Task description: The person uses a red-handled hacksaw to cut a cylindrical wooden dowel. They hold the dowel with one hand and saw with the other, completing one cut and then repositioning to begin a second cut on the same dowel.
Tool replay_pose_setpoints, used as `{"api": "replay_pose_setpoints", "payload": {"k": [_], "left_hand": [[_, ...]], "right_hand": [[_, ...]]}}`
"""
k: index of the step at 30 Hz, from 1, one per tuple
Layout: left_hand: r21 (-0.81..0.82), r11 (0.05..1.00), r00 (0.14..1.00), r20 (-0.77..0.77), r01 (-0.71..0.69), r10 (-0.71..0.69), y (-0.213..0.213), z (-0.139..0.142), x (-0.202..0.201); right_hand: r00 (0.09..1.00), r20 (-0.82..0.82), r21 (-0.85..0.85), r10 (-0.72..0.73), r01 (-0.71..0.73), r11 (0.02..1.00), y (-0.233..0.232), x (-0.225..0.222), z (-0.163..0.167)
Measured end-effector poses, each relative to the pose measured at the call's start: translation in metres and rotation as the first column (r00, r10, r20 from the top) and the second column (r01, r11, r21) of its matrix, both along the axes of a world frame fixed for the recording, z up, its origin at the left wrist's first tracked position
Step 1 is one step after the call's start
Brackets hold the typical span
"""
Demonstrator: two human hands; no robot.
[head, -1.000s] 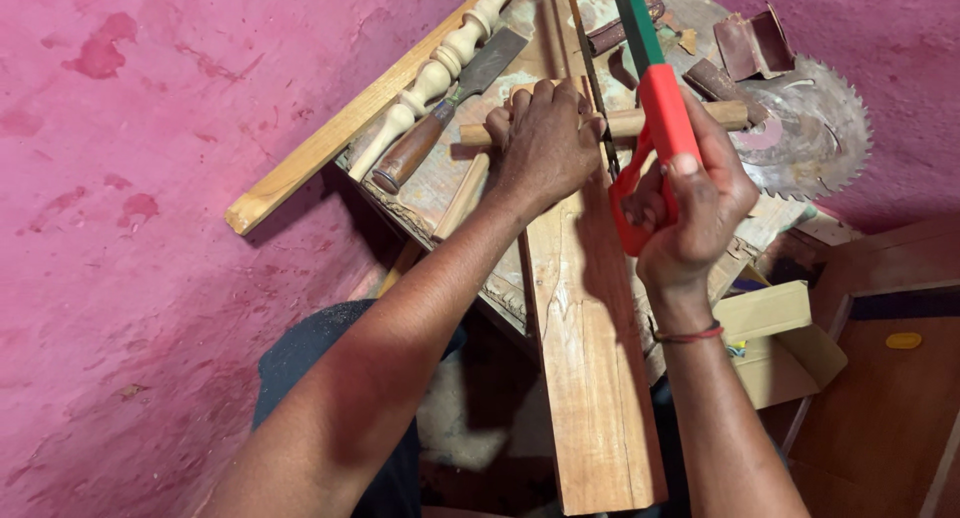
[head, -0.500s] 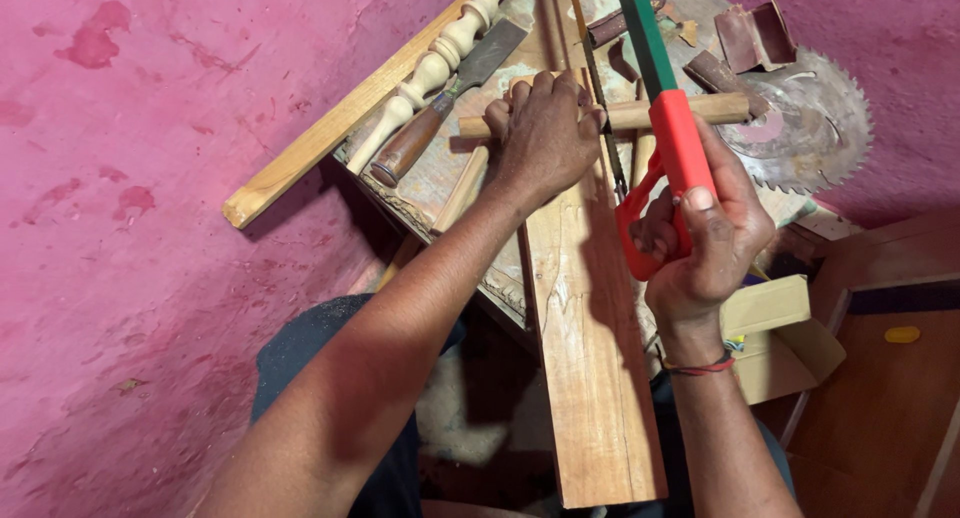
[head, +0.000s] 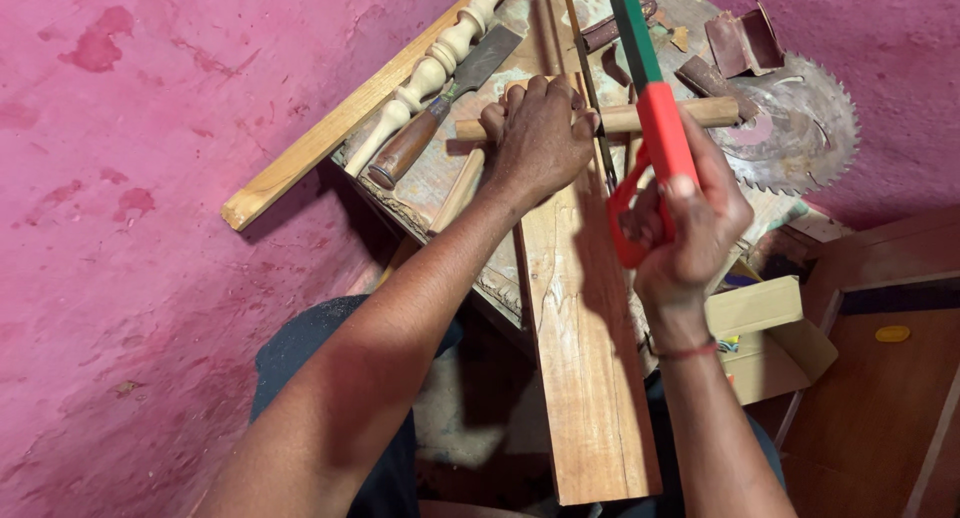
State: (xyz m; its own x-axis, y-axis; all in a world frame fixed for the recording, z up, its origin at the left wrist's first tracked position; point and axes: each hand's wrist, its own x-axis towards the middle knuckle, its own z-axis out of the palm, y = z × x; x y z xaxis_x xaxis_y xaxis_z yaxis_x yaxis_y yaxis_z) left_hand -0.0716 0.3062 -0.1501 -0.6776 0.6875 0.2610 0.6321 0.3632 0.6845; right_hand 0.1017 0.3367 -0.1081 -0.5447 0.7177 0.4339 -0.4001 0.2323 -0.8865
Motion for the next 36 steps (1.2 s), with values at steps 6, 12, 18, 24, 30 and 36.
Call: {"api": "replay_pose_setpoints", "payload": {"k": [6, 12, 18, 24, 30, 36], "left_hand": [[-0.039, 0.999, 0.999, 0.039, 0.02, -0.019, 0.004, -0.004, -0.001], [-0.018, 1.0, 0.999, 0.043, -0.003, 0.004, 0.001, 0.0, 0.001], [0.004, 1.0, 1.0, 0.014, -0.016, 0.016, -0.002, 0.004, 0.004], [0.023, 1.0, 1.0, 0.003, -0.012, 0.012, 0.001, -0.005, 0.001], [0.037, 0.999, 1.0, -0.013, -0.012, 0.013, 0.002, -0.006, 0.002], [0.024, 1.0, 0.999, 0.033, -0.012, 0.011, -0.001, 0.001, 0.004]], "right_hand": [[0.998, -0.003, 0.02, 0.059, -0.059, 0.998, -0.004, 0.012, 0.005], [0.999, -0.023, 0.006, 0.04, -0.04, 0.999, 0.013, -0.021, -0.002], [0.997, -0.037, 0.026, 0.075, -0.074, 0.997, 0.01, -0.013, -0.002], [0.999, 0.004, 0.021, 0.049, -0.049, 0.999, -0.008, 0.013, 0.006], [0.999, -0.012, 0.075, 0.03, -0.029, 0.997, 0.007, -0.007, 0.002], [0.996, -0.042, 0.022, 0.081, -0.08, 0.997, 0.015, -0.022, -0.004]]}}
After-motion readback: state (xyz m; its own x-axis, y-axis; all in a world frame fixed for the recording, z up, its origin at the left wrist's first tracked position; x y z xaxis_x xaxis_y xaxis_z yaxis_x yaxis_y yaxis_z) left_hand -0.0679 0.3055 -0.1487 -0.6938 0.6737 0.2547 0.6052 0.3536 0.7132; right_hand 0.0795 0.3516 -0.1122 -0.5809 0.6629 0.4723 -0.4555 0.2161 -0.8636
